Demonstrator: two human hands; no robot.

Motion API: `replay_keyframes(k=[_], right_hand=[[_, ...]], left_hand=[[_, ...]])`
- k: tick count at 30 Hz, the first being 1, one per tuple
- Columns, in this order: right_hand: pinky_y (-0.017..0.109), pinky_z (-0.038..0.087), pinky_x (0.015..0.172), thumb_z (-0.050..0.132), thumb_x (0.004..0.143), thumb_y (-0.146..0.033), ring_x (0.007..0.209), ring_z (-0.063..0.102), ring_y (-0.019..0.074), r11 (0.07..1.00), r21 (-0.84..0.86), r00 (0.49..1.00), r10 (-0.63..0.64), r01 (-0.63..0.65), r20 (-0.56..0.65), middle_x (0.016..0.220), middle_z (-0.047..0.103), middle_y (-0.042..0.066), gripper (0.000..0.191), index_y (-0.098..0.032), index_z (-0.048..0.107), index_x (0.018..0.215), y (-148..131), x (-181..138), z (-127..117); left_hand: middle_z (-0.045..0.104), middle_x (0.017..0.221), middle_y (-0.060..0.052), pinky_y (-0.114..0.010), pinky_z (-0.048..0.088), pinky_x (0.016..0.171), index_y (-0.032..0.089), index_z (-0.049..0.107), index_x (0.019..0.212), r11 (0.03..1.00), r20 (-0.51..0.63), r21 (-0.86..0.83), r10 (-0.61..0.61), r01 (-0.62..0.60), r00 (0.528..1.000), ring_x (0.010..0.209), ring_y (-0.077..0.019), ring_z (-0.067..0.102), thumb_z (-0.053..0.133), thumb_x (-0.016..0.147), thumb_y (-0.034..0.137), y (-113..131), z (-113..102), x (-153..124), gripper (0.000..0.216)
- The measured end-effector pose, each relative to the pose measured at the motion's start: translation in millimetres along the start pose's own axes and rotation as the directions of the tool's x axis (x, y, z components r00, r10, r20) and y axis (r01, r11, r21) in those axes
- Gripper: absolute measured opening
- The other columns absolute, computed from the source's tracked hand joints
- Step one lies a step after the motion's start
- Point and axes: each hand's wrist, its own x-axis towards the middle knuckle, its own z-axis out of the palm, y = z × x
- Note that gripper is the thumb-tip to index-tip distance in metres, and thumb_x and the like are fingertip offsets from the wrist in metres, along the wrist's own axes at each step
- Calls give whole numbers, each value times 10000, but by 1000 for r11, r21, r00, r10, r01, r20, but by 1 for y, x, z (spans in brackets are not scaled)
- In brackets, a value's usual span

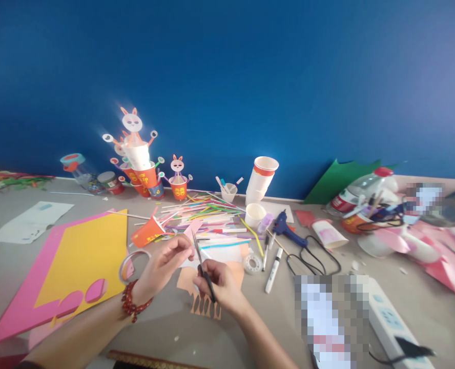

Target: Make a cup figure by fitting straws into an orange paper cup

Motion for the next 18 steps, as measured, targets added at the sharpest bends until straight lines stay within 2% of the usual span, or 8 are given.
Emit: replay_keyframes(k=[7,18], right_hand=[[213,376,462,748,693,-598,457,461,86,1000,22,999,-18,17,32,563,514,-44,507,-204,430,672,0,0,1],[198,317,447,744,704,-589,450,447,74,1000,4,1000,-12,12,25,564,494,-49,515,-203,406,654,2,0,0]], left_hand=[[571,861,-39,-284,432,768,177,559,818,999,-2,8,51,-51,999,831,-175,555,509,925,240,0,-2,3,134],[549,847,-26,-272,420,762,178,542,801,998,13,-9,59,-59,998,822,-166,533,512,923,216,-1,-1,5,131]])
